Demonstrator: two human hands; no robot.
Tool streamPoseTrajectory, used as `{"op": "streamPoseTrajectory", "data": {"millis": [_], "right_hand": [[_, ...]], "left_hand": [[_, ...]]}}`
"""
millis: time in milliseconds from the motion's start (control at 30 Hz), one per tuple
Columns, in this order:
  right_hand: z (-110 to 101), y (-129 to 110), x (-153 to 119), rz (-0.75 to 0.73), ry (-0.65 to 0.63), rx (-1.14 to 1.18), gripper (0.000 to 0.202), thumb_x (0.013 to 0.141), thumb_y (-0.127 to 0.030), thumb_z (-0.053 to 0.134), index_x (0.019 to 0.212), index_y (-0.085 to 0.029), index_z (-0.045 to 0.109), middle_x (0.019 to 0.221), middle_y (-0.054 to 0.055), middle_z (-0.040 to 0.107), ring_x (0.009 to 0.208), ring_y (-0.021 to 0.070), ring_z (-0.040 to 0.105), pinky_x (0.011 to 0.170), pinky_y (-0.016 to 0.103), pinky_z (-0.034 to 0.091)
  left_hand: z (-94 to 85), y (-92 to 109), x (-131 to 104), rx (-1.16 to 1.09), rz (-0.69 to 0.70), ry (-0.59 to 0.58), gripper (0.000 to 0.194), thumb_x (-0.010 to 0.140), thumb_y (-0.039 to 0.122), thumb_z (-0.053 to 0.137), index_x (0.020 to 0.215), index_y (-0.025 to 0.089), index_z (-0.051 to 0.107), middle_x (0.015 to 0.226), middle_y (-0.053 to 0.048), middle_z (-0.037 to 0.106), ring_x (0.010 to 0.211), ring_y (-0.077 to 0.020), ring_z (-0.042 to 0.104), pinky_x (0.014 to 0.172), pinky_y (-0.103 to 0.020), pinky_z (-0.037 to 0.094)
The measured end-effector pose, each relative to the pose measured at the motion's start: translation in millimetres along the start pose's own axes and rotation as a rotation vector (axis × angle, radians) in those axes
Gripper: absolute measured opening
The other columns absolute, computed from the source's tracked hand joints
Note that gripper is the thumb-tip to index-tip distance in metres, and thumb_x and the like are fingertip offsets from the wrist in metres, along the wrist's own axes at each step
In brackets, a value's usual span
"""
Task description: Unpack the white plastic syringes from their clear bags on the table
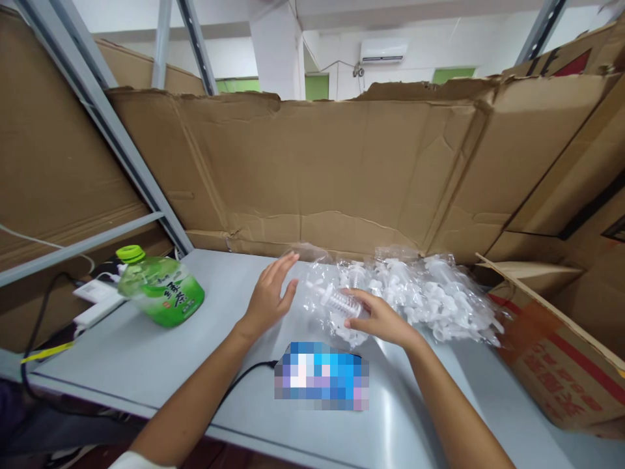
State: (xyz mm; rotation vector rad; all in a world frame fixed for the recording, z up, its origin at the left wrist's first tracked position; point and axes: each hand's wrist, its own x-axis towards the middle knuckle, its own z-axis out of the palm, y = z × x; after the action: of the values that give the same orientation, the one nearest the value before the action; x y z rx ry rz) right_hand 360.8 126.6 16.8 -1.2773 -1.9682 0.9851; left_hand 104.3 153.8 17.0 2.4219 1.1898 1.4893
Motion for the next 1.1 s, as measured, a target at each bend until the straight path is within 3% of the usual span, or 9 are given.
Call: {"op": "streamPoseTrajectory", "data": {"millis": [100, 233, 367, 467, 567, 767, 900, 1033, 1100], "right_hand": [[-5.6, -1.3, 0.5, -0.016, -0.043, -0.029, 0.056, 0.069, -0.037, 0.070, 0.122, -0.027, 0.057, 0.128, 0.006, 0.055, 0.114, 0.0291, 0.052, 0.097, 0.044, 0.041], [-10.6, 2.5, 3.0, -0.001, -0.063, -0.086, 0.056, 0.069, -0.037, 0.069, 0.123, -0.028, 0.056, 0.125, 0.005, 0.057, 0.106, 0.0282, 0.055, 0.093, 0.044, 0.044], [-16.6, 7.6, 5.4, 0.007, -0.060, -0.103, 0.059, 0.070, -0.038, 0.068, 0.125, -0.028, 0.054, 0.122, 0.005, 0.058, 0.100, 0.0261, 0.057, 0.088, 0.042, 0.046], [-26.7, 6.1, 5.9, -0.003, -0.070, -0.127, 0.059, 0.068, -0.040, 0.070, 0.124, -0.028, 0.055, 0.118, 0.005, 0.059, 0.094, 0.0246, 0.058, 0.085, 0.039, 0.047], [-38.8, -3.2, 5.2, 0.017, -0.156, -0.193, 0.056, 0.067, -0.038, 0.070, 0.121, -0.029, 0.058, 0.109, 0.003, 0.062, 0.083, 0.0206, 0.057, 0.076, 0.034, 0.048], [-45.0, -21.9, 6.0, -0.002, -0.352, -0.240, 0.054, 0.063, -0.034, 0.073, 0.116, -0.031, 0.063, 0.088, -0.001, 0.064, 0.070, 0.0154, 0.052, 0.062, 0.025, 0.045], [-41.4, -18.8, 8.3, -0.023, -0.406, -0.223, 0.054, 0.064, -0.037, 0.073, 0.116, -0.032, 0.062, 0.094, -0.001, 0.063, 0.071, 0.0148, 0.051, 0.062, 0.024, 0.044], [-41.3, -13.0, 8.3, -0.023, -0.367, -0.233, 0.053, 0.066, -0.038, 0.071, 0.118, -0.032, 0.061, 0.091, 0.000, 0.062, 0.071, 0.0148, 0.051, 0.063, 0.025, 0.045], [-40.8, -12.8, 7.2, -0.030, -0.363, -0.235, 0.053, 0.066, -0.038, 0.071, 0.118, -0.031, 0.062, 0.083, -0.001, 0.062, 0.067, 0.0140, 0.050, 0.060, 0.025, 0.044]], "left_hand": [[-6.1, -1.8, 4.2, -0.068, -0.075, -0.027, 0.027, 0.085, 0.025, 0.049, 0.111, 0.023, 0.058, 0.104, -0.007, 0.063, 0.101, -0.0229, 0.054, 0.094, -0.039, 0.038], [-13.0, -4.5, 9.7, -0.263, -0.210, -0.093, 0.014, 0.083, 0.028, 0.052, 0.078, 0.020, 0.062, 0.080, -0.003, 0.063, 0.081, -0.0181, 0.056, 0.080, -0.031, 0.043], [-19.7, -7.1, 13.5, -0.504, -0.390, -0.169, 0.016, 0.080, 0.032, 0.057, 0.077, 0.017, 0.062, 0.084, -0.004, 0.065, 0.081, -0.0172, 0.059, 0.078, -0.028, 0.045], [-25.7, -10.3, 14.4, -0.555, -0.391, -0.233, 0.017, 0.080, 0.032, 0.056, 0.080, 0.017, 0.065, 0.095, -0.007, 0.066, 0.089, -0.0187, 0.061, 0.082, -0.030, 0.046], [-30.1, -14.6, 13.2, -0.579, -0.395, -0.284, 0.021, 0.083, 0.030, 0.051, 0.094, 0.019, 0.066, 0.098, -0.006, 0.066, 0.076, -0.0150, 0.064, 0.073, -0.027, 0.050], [-28.0, -18.8, 6.0, -0.649, -0.460, -0.761, 0.028, 0.079, 0.031, 0.056, 0.102, 0.021, 0.068, 0.093, -0.007, 0.069, 0.046, -0.0095, 0.059, 0.044, -0.020, 0.045], [-28.0, -19.0, 6.5, -0.683, -0.451, -0.883, 0.030, 0.078, 0.029, 0.057, 0.106, 0.022, 0.067, 0.096, -0.007, 0.069, 0.050, -0.0091, 0.059, 0.051, -0.022, 0.049], [-32.5, -23.6, 10.8, -0.734, -0.412, -0.756, 0.027, 0.079, 0.028, 0.058, 0.102, 0.022, 0.070, 0.112, -0.008, 0.065, 0.082, -0.0161, 0.064, 0.078, -0.028, 0.051], [-33.9, -26.3, 11.7, -0.734, -0.425, -0.742, 0.026, 0.078, 0.029, 0.059, 0.101, 0.022, 0.070, 0.108, -0.009, 0.067, 0.080, -0.0174, 0.064, 0.078, -0.031, 0.051]]}}
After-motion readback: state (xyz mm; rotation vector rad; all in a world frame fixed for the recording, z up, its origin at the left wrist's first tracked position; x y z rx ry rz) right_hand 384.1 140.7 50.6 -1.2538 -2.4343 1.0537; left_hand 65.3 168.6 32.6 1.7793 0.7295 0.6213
